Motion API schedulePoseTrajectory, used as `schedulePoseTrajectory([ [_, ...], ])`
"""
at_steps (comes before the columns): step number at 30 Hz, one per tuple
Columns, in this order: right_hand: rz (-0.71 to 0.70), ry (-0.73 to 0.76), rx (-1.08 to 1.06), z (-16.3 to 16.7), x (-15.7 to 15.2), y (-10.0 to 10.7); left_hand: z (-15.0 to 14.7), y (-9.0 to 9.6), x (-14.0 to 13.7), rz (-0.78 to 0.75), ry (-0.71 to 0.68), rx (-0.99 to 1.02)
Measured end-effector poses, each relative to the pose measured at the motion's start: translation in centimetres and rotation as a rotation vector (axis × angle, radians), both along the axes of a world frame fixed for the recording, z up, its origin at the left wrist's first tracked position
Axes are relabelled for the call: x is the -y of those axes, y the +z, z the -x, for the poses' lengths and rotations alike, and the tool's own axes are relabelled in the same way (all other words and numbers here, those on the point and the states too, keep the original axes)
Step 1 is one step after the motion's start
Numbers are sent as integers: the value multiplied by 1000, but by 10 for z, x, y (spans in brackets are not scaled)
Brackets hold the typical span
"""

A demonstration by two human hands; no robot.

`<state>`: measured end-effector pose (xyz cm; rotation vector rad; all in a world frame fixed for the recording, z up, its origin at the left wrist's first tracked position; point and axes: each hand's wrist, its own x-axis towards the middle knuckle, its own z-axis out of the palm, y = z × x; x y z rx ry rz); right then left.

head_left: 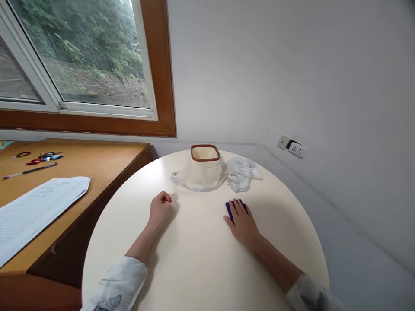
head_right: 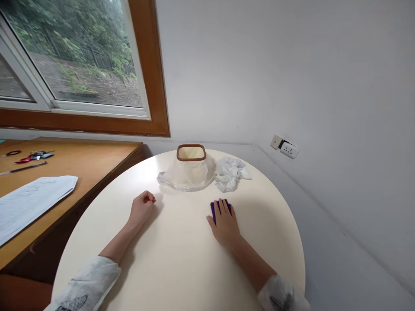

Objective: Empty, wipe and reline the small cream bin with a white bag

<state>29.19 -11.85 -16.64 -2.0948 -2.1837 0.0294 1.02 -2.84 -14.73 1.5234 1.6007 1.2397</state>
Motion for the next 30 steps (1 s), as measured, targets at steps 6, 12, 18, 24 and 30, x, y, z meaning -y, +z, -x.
schedulePoseTrajectory([
  [6, -94, 11, -14, 14, -63, -10, 1, -2, 1, -6, -1, 30],
  [12, -170, 13, -62, 18, -82, -10, -1, -1, 4, -2, 24, 37],
  [18, -302, 66, -92, 20, -56, 1, -5, -2, 16, -24, 42, 12],
  [24, -344, 230, -133, 19, -8, 5, -11, -5, 34, -51, -6, -79],
  [30, -265, 320, -91, -3, 41, 3, -10, -6, 55, -58, -93, -198],
])
